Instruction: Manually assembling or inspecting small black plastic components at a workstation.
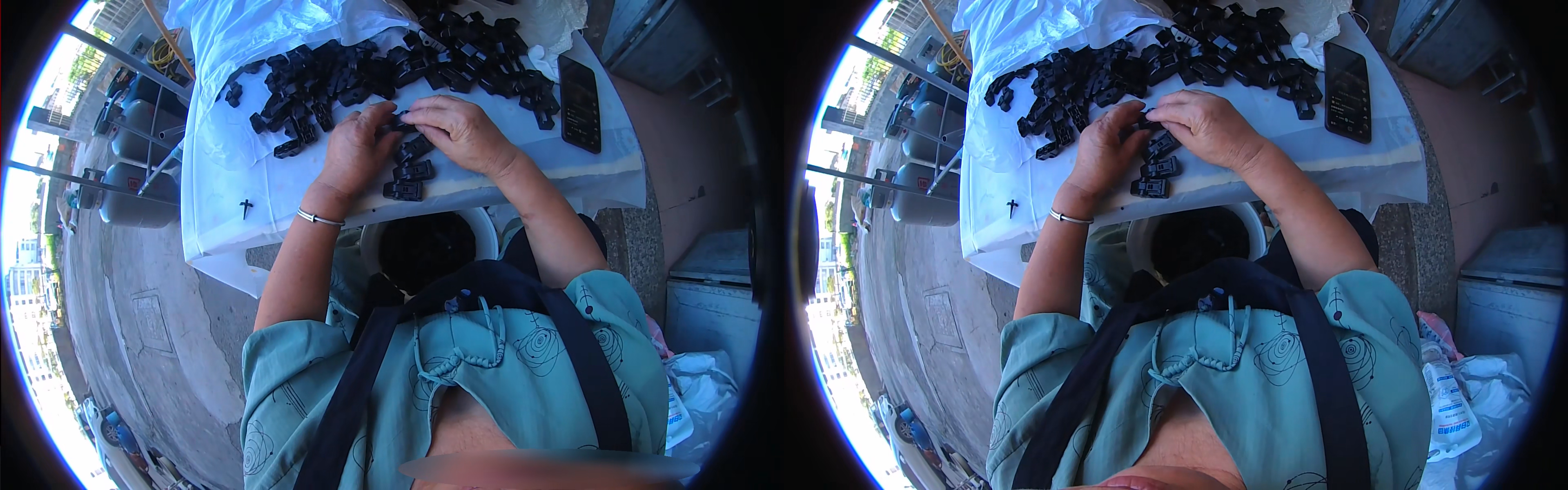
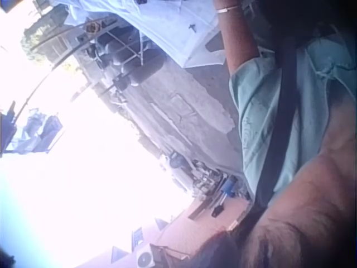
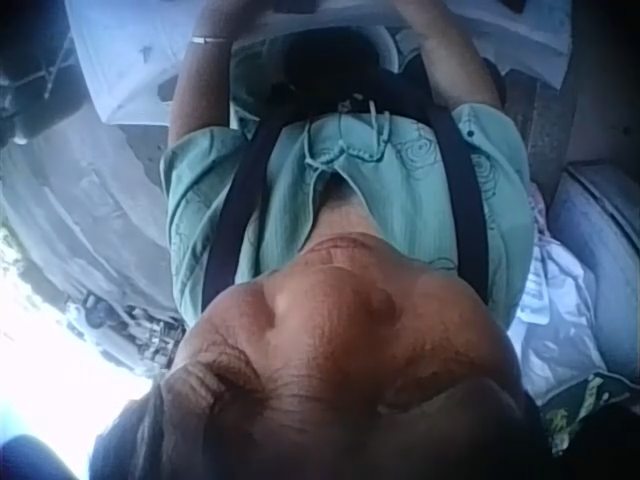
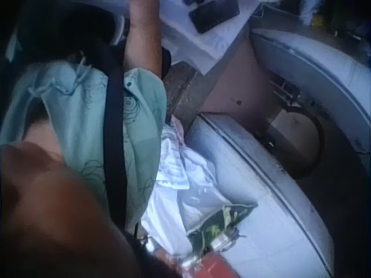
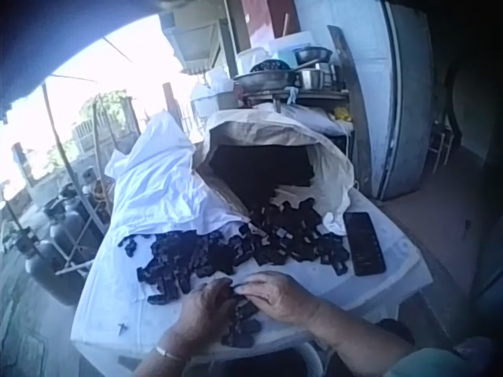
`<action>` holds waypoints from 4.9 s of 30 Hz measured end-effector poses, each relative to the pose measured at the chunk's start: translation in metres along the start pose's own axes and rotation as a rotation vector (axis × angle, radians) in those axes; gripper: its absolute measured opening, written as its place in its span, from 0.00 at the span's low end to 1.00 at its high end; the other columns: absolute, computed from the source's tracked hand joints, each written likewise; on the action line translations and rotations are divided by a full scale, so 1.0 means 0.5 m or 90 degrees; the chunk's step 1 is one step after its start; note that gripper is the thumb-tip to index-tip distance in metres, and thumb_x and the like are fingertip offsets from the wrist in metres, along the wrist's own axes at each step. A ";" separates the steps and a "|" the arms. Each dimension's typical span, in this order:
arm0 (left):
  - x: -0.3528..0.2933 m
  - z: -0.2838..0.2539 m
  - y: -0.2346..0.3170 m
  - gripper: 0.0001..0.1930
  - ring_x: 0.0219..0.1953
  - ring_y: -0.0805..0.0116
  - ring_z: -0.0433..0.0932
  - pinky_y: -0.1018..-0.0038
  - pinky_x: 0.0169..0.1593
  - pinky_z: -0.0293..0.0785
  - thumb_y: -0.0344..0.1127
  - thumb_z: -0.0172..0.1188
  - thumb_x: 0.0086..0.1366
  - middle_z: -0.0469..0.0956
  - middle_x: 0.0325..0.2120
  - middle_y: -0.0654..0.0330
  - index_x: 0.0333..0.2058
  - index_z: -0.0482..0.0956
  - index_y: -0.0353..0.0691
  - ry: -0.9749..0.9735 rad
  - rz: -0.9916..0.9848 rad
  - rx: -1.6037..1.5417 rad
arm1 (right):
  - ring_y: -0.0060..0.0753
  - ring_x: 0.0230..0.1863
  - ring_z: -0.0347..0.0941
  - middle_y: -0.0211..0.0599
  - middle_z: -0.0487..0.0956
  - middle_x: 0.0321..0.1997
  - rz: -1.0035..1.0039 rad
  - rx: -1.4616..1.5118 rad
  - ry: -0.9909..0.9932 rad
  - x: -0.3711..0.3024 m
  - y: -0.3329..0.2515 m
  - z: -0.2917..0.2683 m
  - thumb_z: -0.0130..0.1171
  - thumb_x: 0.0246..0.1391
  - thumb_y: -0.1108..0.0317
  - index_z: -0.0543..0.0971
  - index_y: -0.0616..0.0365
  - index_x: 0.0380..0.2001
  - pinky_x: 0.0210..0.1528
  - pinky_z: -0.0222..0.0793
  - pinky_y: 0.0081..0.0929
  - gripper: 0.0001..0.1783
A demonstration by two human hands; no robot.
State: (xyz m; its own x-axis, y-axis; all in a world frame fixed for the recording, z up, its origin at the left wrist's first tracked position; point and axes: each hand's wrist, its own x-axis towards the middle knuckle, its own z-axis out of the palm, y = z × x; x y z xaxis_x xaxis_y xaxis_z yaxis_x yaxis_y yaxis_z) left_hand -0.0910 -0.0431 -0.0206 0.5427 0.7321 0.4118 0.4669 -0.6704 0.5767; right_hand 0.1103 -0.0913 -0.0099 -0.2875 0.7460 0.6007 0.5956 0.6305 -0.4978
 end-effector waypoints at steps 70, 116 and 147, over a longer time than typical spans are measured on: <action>-0.060 -0.028 0.014 0.37 0.31 0.62 0.82 0.70 0.37 0.77 0.33 0.71 0.47 0.82 0.34 0.57 0.57 0.65 0.45 -0.007 -0.084 -0.071 | 0.38 0.42 0.74 0.37 0.77 0.42 -0.080 -0.033 -0.020 -0.009 -0.039 0.029 0.60 0.49 0.75 0.81 0.55 0.41 0.44 0.72 0.31 0.13; -0.016 -0.039 0.022 0.14 0.25 0.71 0.77 0.75 0.32 0.73 0.34 0.60 0.60 0.77 0.26 0.57 0.42 0.71 0.35 0.074 -0.256 -0.235 | 0.48 0.41 0.76 0.45 0.78 0.43 0.360 -0.382 0.037 0.077 0.019 0.019 0.58 0.55 0.60 0.76 0.55 0.47 0.45 0.73 0.38 0.18; -0.068 -0.034 0.013 0.31 0.34 0.60 0.82 0.69 0.39 0.78 0.26 0.68 0.48 0.80 0.34 0.54 0.53 0.69 0.43 0.013 -0.069 -0.138 | 0.37 0.42 0.76 0.38 0.76 0.43 0.024 0.095 -0.023 -0.006 -0.081 0.051 0.60 0.48 0.80 0.81 0.59 0.39 0.45 0.74 0.27 0.13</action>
State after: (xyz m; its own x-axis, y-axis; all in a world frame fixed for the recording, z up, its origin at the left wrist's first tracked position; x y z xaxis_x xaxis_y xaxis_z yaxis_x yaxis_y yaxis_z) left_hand -0.1184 -0.0704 -0.0189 0.4819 0.8024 0.3520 0.3599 -0.5476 0.7554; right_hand 0.0679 -0.1136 -0.0077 -0.2947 0.7756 0.5582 0.4899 0.6242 -0.6086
